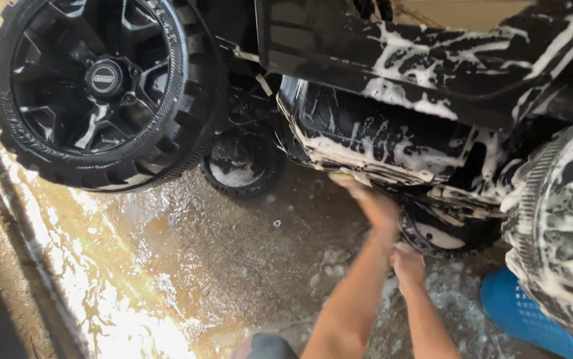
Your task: The person scrubs a black and white toy vehicle with a yellow sponge, applying soap to the wheels and body. They rinse the sponge in a bucket and continue scrubbing different parts of the vehicle.
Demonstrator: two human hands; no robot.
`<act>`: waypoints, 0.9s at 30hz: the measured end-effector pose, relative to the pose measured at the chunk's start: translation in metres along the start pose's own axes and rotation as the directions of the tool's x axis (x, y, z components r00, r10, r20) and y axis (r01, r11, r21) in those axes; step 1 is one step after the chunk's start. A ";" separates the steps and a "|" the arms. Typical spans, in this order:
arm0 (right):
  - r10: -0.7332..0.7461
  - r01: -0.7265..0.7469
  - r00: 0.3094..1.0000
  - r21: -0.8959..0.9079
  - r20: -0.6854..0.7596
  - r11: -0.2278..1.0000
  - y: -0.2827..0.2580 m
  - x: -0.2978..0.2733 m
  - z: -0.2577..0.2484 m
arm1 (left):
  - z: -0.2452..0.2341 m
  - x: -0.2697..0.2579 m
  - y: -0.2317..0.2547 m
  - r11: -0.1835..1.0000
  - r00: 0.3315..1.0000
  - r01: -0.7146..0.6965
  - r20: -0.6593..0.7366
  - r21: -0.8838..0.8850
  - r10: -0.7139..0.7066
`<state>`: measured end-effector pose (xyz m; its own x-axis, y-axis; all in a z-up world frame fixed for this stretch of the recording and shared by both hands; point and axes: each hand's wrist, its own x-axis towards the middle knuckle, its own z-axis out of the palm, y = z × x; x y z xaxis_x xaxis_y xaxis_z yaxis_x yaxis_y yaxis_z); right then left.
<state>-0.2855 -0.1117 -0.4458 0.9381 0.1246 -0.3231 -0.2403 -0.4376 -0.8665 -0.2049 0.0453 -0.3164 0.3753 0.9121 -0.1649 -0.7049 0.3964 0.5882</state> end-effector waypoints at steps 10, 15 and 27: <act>0.161 -0.191 0.981 0.375 0.109 0.907 -0.003 -0.010 0.000 | -0.003 0.044 0.010 0.914 0.977 0.186 -0.028 -0.361 -0.210; 0.194 -0.183 0.981 0.408 0.013 0.895 -0.001 -0.001 0.004 | -0.030 -0.047 -0.014 0.915 0.975 0.038 0.186 0.401 -0.122; 0.129 -0.162 0.986 0.822 0.108 0.546 -0.077 0.002 -0.002 | -0.078 -0.016 -0.044 0.513 0.885 -0.073 0.292 0.856 -0.362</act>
<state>-0.2644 -0.0796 -0.3793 0.8669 0.1631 -0.4711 -0.4878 0.4726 -0.7340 -0.2270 0.0210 -0.4017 0.7631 0.6336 -0.1272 0.1262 0.0470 0.9909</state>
